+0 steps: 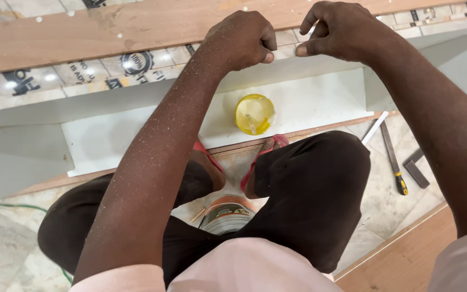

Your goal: The person is assembling a white wooden box-like structure on the floor. They apply adhesive from a yellow container to the edges of the panels and press them together to form corners. The person repeatedly checks the alignment of the joints and adjusts the pieces to ensure a tight fit.

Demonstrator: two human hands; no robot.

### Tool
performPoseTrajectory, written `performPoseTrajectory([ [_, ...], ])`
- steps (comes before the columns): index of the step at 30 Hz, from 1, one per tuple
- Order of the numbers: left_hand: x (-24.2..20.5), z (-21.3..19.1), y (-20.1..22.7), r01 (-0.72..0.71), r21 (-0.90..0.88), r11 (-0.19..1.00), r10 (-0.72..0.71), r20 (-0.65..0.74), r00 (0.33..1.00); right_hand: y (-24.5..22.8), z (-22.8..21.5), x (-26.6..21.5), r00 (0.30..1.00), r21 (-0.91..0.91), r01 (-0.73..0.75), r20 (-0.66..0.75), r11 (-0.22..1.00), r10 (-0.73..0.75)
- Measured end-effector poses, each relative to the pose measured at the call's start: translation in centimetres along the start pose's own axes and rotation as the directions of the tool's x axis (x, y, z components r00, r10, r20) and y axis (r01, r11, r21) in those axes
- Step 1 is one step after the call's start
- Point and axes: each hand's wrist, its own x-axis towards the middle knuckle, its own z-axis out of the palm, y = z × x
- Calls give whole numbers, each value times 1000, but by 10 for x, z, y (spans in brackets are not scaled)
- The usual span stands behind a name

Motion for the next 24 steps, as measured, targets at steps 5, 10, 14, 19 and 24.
performPoseTrajectory([
  [5,18,14,9,-31,23,999,31,-1,1000,22,-6,-12,999,8,-26,-26,1000,26],
  [10,34,29,23,-85,42,995,87,-39,995,48,-12,-21,998,64,-26,-62,998,30],
  [14,47,37,32,-91,55,994,92,-27,995,68,-8,-22,994,83,-60,-88,995,67],
  [19,65,45,37,-142,23,990,142,-9,990,113,-5,-24,977,71,24,-215,997,-8],
  [24,81,53,41,-215,-50,975,216,14,976,144,0,-29,946,-19,-56,-322,998,47],
])
